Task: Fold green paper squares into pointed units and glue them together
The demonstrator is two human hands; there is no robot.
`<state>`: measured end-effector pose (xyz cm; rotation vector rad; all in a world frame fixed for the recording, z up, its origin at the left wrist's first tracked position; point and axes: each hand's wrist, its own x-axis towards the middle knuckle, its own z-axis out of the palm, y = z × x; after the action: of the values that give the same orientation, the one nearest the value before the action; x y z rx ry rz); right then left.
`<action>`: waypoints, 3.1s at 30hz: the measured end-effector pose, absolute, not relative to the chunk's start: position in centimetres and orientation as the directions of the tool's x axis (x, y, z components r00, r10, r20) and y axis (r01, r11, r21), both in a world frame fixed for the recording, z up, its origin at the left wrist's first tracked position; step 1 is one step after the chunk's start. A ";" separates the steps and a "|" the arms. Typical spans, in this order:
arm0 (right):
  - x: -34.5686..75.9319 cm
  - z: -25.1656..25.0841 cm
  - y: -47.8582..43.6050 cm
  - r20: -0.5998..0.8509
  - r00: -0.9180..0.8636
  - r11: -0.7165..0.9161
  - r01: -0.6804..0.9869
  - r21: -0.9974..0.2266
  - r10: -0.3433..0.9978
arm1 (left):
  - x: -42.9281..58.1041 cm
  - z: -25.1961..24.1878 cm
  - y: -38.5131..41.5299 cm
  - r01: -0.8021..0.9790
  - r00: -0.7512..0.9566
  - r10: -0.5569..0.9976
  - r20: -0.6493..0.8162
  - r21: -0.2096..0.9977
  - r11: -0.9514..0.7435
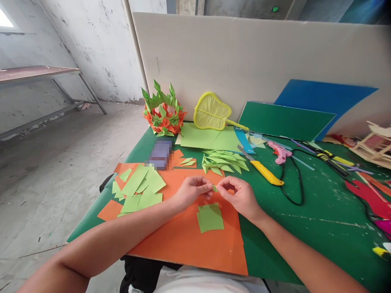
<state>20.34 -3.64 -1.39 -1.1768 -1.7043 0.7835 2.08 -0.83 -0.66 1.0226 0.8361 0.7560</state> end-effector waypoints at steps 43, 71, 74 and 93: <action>20.3 -1.3 -3.6 0.311 -0.181 0.355 0.330 -0.874 0.933 | 2.4 -1.7 -1.1 -0.108 0.497 0.860 -0.117 0.975 0.195; 20.9 -2.4 -2.7 0.184 -0.263 0.287 0.436 -0.853 0.947 | 1.3 -1.0 -0.3 0.557 0.545 0.838 0.003 0.746 -0.365; 20.7 -2.8 -2.6 0.221 -0.286 0.343 0.507 -0.791 0.932 | 1.3 -1.3 -0.1 0.585 0.578 0.803 0.144 0.612 -0.531; 21.0 -2.6 -2.4 0.350 -0.556 0.657 0.627 -0.419 0.754 | 1.1 -2.0 0.6 0.544 0.711 0.680 0.179 0.472 -0.694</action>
<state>20.99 -2.39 -2.63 -1.0723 -2.3698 0.3364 1.06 0.60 -1.98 2.5313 0.9478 0.4829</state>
